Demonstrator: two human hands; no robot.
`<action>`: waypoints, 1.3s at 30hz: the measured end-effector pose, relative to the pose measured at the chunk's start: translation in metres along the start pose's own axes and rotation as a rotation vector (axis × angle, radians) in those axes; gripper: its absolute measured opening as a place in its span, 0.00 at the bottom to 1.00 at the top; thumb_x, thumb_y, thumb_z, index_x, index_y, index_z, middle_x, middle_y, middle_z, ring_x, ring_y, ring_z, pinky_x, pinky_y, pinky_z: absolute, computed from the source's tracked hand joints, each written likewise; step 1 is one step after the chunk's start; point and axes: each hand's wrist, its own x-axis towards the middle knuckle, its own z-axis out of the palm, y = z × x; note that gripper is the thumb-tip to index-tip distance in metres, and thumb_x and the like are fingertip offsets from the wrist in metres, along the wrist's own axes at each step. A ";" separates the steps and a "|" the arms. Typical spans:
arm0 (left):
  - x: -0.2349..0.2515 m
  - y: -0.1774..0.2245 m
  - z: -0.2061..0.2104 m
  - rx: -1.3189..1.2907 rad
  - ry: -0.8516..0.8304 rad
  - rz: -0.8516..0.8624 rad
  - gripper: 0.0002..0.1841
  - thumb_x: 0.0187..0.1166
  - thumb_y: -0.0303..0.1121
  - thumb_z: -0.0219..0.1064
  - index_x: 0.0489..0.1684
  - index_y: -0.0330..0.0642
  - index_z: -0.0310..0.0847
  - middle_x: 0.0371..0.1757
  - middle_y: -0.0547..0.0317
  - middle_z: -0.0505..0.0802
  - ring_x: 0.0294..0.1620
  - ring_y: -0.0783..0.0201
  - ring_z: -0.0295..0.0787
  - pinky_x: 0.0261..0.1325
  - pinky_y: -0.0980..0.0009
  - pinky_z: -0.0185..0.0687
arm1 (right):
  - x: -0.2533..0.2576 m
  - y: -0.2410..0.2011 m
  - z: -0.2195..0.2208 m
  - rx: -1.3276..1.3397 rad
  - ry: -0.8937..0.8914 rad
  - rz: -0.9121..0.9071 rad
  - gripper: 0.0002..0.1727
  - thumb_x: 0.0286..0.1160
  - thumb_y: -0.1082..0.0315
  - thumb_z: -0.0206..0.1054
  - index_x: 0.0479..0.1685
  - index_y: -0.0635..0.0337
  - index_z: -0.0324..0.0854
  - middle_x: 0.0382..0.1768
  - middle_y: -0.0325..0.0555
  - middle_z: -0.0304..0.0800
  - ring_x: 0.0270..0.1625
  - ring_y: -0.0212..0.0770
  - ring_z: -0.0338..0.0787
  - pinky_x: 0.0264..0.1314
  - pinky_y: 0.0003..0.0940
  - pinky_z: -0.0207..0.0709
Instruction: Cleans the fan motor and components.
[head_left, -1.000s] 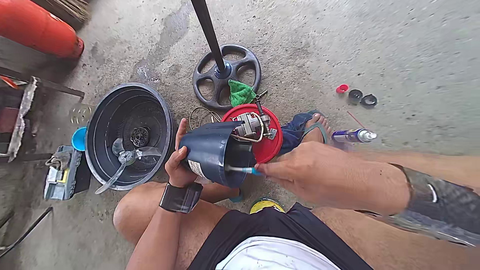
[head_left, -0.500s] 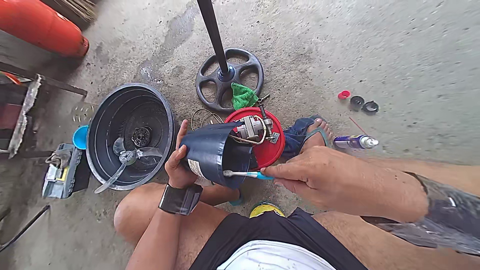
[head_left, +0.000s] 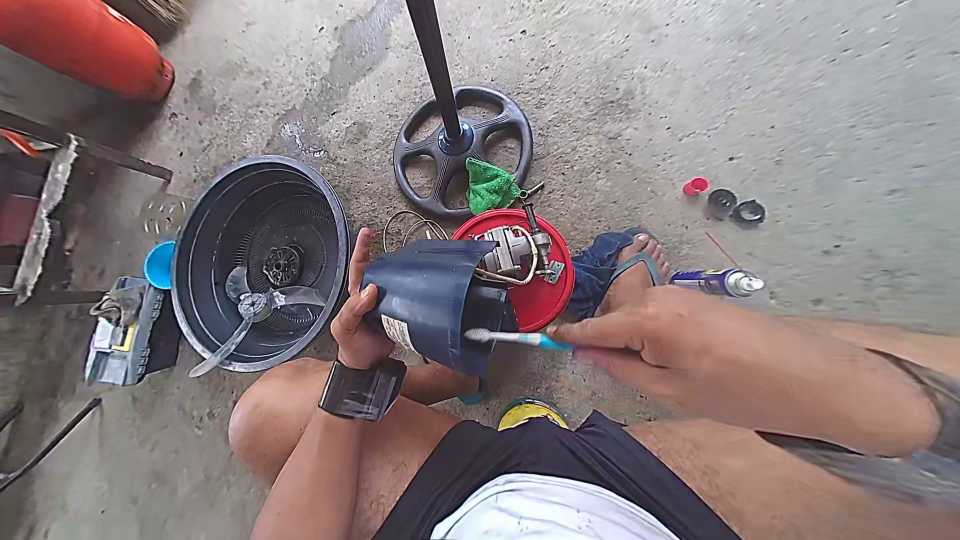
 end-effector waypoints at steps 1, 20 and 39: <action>0.000 0.001 0.000 0.024 0.025 -0.018 0.37 0.77 0.40 0.63 0.91 0.56 0.58 0.66 0.54 0.88 0.62 0.63 0.88 0.66 0.62 0.84 | -0.002 0.005 -0.001 -0.226 0.048 -0.003 0.21 0.86 0.53 0.53 0.63 0.40 0.90 0.28 0.34 0.90 0.26 0.36 0.89 0.23 0.38 0.79; 0.006 0.017 0.020 -0.247 0.221 -0.400 0.37 0.91 0.59 0.29 0.48 0.48 0.89 0.48 0.53 0.96 0.54 0.60 0.94 0.58 0.57 0.90 | 0.011 -0.020 -0.027 -0.272 0.414 -0.184 0.14 0.84 0.59 0.57 0.48 0.48 0.90 0.25 0.29 0.83 0.24 0.27 0.81 0.19 0.27 0.69; 0.004 0.007 0.016 -0.215 0.328 -0.499 0.43 0.86 0.65 0.21 0.46 0.52 0.88 0.45 0.50 0.96 0.48 0.53 0.95 0.45 0.51 0.92 | 0.042 -0.028 -0.032 -0.259 0.351 -0.301 0.14 0.83 0.61 0.58 0.48 0.44 0.93 0.27 0.28 0.85 0.28 0.28 0.84 0.23 0.27 0.73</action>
